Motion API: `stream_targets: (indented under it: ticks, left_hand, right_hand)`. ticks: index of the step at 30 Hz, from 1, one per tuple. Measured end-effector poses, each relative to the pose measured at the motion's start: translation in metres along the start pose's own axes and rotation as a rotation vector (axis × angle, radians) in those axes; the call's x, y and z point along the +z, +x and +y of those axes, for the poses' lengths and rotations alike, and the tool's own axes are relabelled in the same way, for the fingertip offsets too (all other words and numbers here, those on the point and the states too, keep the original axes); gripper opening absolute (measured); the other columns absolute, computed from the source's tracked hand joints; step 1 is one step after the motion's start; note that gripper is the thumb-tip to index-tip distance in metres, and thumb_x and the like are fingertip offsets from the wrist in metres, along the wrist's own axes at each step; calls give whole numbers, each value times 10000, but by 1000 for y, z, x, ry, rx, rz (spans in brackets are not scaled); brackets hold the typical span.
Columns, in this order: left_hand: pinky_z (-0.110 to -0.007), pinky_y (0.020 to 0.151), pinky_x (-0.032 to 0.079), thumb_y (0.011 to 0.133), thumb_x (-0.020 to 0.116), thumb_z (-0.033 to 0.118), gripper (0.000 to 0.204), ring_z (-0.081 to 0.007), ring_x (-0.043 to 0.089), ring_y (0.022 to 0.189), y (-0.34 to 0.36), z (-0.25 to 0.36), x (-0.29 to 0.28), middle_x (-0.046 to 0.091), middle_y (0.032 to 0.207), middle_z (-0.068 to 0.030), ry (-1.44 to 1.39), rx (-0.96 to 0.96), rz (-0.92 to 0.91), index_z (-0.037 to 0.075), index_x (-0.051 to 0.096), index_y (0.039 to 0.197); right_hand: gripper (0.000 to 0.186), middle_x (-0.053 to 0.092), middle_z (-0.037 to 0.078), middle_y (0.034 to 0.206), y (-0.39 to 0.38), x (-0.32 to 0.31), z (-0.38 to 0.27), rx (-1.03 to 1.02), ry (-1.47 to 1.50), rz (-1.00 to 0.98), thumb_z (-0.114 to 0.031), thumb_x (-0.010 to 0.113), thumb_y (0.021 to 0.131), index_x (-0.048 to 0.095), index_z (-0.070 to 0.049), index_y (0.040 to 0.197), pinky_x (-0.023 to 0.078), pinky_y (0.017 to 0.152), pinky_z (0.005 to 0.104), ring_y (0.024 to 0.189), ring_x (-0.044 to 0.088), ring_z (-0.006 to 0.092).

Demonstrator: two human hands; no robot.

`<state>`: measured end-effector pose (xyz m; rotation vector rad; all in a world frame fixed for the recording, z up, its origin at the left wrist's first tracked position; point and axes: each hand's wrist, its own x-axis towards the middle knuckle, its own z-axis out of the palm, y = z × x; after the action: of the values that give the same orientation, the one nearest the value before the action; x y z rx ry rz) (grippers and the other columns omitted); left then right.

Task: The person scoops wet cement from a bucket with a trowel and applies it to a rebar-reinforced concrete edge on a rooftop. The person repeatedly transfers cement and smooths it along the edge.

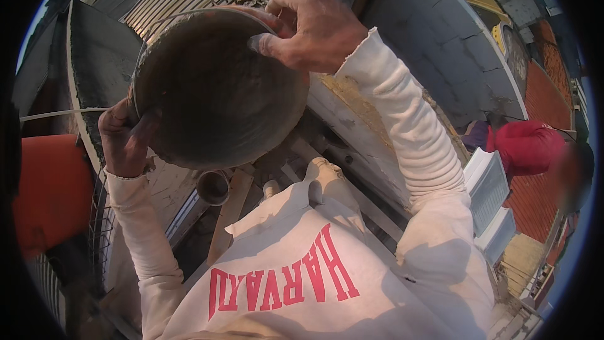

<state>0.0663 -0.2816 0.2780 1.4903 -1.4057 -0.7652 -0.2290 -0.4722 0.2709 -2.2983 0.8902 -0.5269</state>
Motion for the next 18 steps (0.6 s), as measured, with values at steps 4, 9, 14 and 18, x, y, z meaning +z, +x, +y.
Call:
stream_targets:
  ticks: [4, 9, 14, 18]
  left_hand:
    - [-247, 613, 488, 869, 716, 3, 135, -25, 554, 653, 77, 38, 29, 656, 694, 30, 188, 273, 41, -3, 763, 996]
    - [-357, 677, 536, 895, 740, 179, 215, -186, 693, 747, 171, 24, 56, 740, 832, -101, 357, 307, -37, 27, 726, 1046]
    - [-393, 738, 535, 875, 717, 232, 277, -205, 688, 840, 238, -9, 98, 743, 888, -148, 337, 310, -158, 22, 729, 1055]
    - [-398, 802, 526, 884, 696, 184, 284, -282, 683, 900, 260, -81, 131, 727, 976, -185, 203, 455, -139, 61, 719, 1139]
  right_hand:
    - [250, 543, 29, 650, 6, -47, -8, -8, 21, 203, -227, 739, 882, 668, 12, 903, 440, 617, 354, 647, 501, 132]
    - [159, 707, 23, 740, -3, -71, 8, -142, 26, 616, -49, 647, 858, 758, -5, 963, 512, 639, 311, 684, 615, 98]
    - [66, 603, 118, 665, -6, -51, 64, -474, -510, 799, -93, 695, 866, 672, -42, 830, 489, 573, 349, 566, 603, 250]
    - [94, 605, 138, 693, -5, -22, 85, -531, -673, 773, -81, 662, 725, 671, -74, 818, 512, 542, 402, 612, 617, 350]
